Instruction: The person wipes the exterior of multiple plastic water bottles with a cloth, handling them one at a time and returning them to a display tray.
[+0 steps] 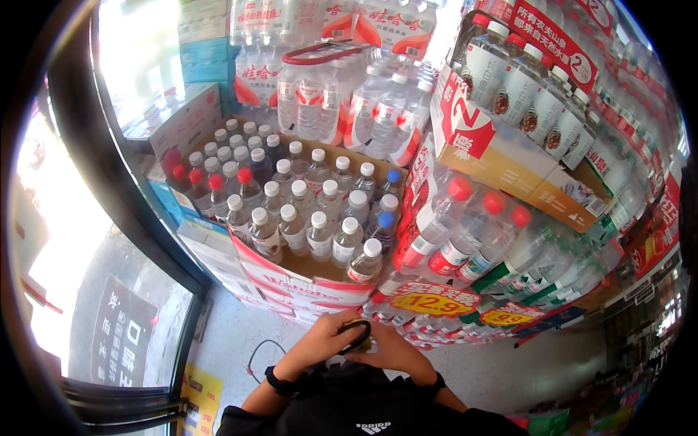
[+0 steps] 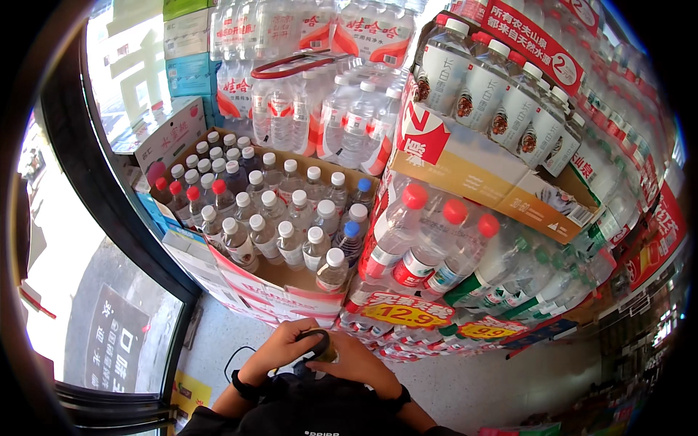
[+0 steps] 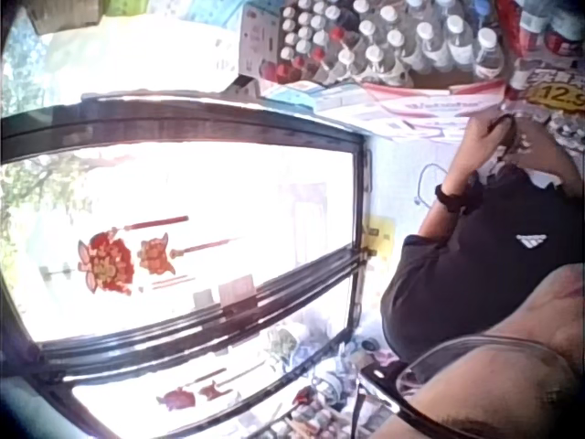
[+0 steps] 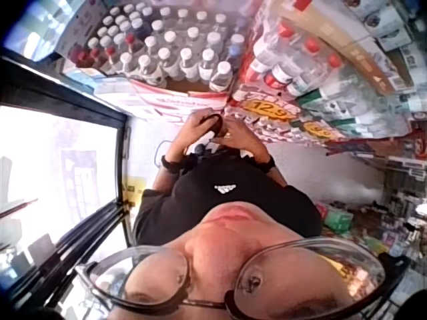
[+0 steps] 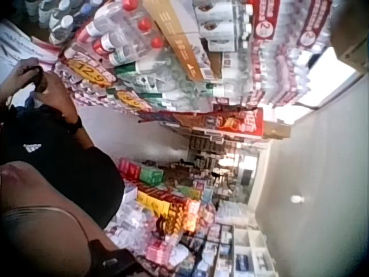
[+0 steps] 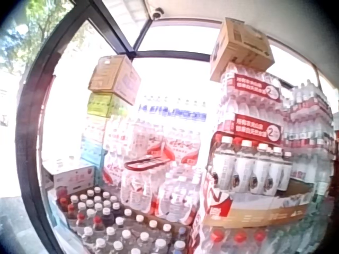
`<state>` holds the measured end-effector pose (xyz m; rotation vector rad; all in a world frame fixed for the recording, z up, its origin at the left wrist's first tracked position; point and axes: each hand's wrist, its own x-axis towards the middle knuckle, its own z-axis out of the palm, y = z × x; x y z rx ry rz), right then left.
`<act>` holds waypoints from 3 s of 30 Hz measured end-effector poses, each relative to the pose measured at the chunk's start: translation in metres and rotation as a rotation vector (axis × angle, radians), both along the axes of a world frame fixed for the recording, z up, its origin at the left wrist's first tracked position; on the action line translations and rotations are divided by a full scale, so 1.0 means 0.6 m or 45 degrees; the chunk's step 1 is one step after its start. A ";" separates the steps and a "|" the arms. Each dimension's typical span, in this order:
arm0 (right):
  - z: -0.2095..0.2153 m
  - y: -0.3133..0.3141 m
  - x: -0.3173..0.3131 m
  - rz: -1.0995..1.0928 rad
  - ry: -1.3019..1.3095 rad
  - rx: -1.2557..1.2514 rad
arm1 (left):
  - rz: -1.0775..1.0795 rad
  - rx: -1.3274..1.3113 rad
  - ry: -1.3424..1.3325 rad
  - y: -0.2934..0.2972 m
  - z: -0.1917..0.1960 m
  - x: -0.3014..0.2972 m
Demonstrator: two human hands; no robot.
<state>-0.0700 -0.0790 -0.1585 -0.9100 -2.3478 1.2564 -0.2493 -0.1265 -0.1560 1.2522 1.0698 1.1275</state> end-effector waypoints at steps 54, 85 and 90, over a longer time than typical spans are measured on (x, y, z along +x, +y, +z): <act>0.047 0.004 0.032 0.403 0.258 -0.064 | -0.295 0.562 -0.511 0.024 0.050 0.060; 0.063 0.005 -0.018 0.339 -0.260 -0.078 | 0.759 0.839 0.206 -0.004 0.007 0.020; 0.006 -0.007 -0.044 0.117 0.597 -0.365 | 0.753 1.182 0.667 0.013 0.000 0.023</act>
